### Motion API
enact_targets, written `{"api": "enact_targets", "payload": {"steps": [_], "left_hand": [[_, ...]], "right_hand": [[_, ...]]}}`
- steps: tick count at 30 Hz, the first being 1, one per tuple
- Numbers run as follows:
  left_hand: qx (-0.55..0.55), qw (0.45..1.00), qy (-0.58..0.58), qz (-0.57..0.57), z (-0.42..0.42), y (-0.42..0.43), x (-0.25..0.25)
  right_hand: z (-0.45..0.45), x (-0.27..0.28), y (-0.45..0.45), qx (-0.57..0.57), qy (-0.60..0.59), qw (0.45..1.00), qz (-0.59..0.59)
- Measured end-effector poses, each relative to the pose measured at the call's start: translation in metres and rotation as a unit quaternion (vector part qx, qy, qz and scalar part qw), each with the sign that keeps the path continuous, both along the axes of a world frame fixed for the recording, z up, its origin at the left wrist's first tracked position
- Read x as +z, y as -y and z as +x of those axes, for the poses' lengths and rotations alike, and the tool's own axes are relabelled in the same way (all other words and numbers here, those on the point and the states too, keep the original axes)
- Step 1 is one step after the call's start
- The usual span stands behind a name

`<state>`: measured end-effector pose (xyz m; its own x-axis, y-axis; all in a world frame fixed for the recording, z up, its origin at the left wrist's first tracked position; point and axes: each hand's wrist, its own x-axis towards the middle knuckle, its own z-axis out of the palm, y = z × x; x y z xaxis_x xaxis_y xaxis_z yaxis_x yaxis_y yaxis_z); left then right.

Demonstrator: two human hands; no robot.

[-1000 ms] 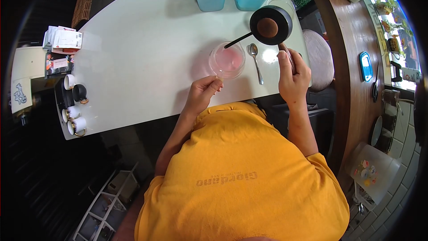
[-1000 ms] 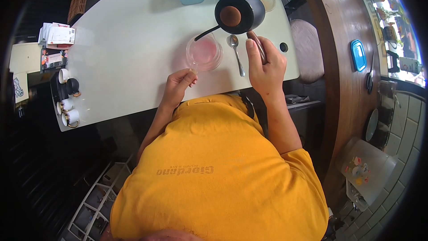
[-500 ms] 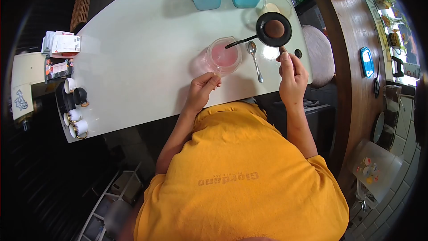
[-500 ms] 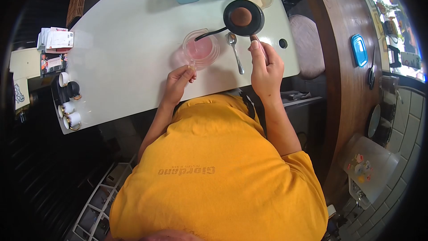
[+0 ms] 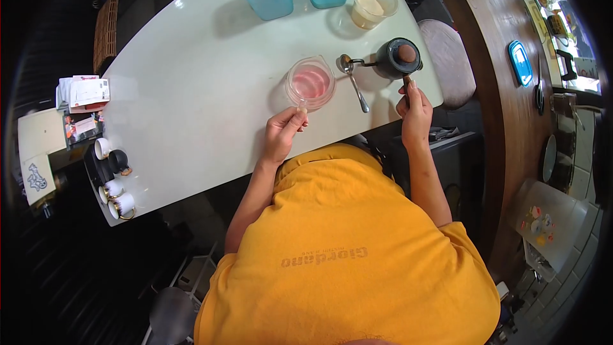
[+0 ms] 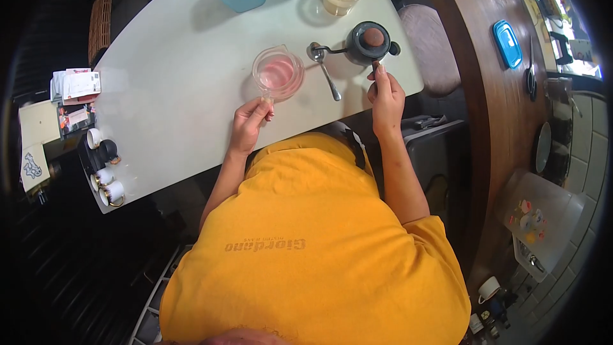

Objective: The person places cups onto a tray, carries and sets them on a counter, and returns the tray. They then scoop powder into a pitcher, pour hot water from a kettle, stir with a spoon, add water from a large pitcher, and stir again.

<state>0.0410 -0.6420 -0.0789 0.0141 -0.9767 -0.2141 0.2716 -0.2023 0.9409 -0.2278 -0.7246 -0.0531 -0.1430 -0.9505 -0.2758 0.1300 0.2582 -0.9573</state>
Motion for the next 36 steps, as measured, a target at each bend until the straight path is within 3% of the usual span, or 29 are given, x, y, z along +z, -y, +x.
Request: {"api": "enact_targets", "payload": {"steps": [23,26,29,31,32,34,35,36], "left_hand": [[-0.023,0.999,-0.006,0.031,0.005,0.003,-0.004],[-0.025,0.999,-0.011,0.031,0.007,0.004,-0.006],[-0.02,0.999,-0.027,0.029,0.008,0.005,-0.005],[-0.026,0.999,-0.026,0.03,0.011,0.006,-0.004],[-0.03,0.999,-0.027,0.033,0.012,0.006,-0.003],[-0.037,0.998,-0.026,0.035,0.012,0.005,-0.003],[-0.04,0.998,-0.022,0.037,0.013,0.006,-0.003],[-0.042,0.998,-0.023,0.036,0.013,0.006,-0.002]], "right_hand": [[0.003,-0.017,0.01,-0.05,-0.008,0.998,0.026],[0.003,-0.017,0.011,-0.053,-0.084,0.994,0.04],[-0.018,-0.037,0.004,-0.051,-0.115,0.992,-0.032],[-0.029,-0.035,-0.015,-0.167,0.003,0.986,-0.022],[-0.035,-0.042,-0.024,-0.17,0.002,0.985,-0.022],[-0.042,-0.061,-0.044,-0.237,-0.089,0.966,0.049],[-0.038,-0.068,-0.055,-0.24,-0.09,0.965,0.048],[-0.026,-0.072,-0.065,-0.185,-0.201,0.962,-0.012]]}}
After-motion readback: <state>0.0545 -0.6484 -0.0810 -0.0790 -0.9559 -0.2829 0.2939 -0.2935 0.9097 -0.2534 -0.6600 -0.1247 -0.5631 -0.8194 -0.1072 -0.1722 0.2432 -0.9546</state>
